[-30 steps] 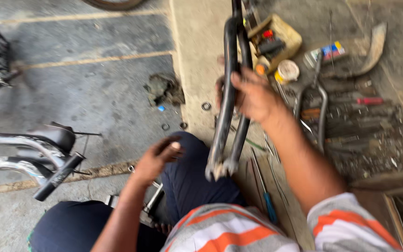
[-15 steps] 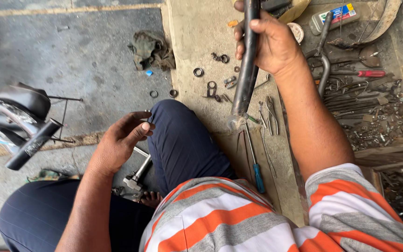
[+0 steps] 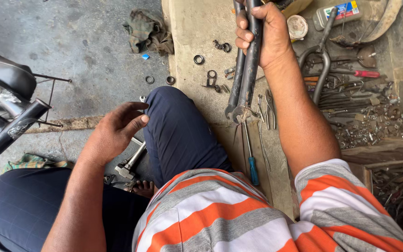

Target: The person cleans and reassembles a bicycle fender and fork by hand using a cloth and pliers, handling various small nuts and bolts on the floor.

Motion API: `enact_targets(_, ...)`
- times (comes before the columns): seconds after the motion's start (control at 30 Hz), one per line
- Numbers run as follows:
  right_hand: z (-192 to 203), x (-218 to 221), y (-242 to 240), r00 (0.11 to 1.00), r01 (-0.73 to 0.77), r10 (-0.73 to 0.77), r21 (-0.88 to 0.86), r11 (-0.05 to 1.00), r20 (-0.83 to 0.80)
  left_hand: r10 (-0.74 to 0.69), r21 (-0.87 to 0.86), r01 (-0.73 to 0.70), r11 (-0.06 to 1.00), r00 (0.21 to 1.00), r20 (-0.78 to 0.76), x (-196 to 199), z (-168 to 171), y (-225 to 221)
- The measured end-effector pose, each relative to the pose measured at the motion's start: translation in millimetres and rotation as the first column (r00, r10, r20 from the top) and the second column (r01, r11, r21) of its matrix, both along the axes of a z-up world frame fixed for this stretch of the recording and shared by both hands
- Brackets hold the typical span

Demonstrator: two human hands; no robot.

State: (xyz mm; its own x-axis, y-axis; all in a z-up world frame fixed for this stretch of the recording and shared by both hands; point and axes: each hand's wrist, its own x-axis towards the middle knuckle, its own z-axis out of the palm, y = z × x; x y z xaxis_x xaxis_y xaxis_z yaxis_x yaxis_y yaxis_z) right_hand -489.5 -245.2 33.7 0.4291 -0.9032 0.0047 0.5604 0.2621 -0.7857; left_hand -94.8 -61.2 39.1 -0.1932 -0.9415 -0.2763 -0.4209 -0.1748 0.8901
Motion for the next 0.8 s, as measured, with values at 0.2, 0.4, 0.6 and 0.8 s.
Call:
enact_targets(0.2,4.7,33.0,10.4,0.999,-0.047,0.048,0.027,0.999,-0.024,-0.040,-0.029,0.037,0.999,0.994,-0.103,1.8,-10.6,-2.2)
enact_targets(0.4,19.7,64.8,46.4,0.955,-0.114,0.056,-0.189,0.975,-0.291,-0.010,-0.014,0.009,1.000,0.992,-0.125,-0.8,-16.3,-5.1)
enact_targets(0.6,20.0,91.5,64.7,0.663,-0.236,-0.210,-0.466,0.853,-0.719,0.141,-0.036,-0.177,0.984,0.879,-0.456,-15.3,-11.9,-16.3)
enact_targets(0.8,12.1,127.0,100.4,0.284,-0.544,-0.760,-0.751,0.374,-0.584,0.321,0.117,-0.386,0.915,0.518,-0.793,-61.1,-17.2,-64.0)
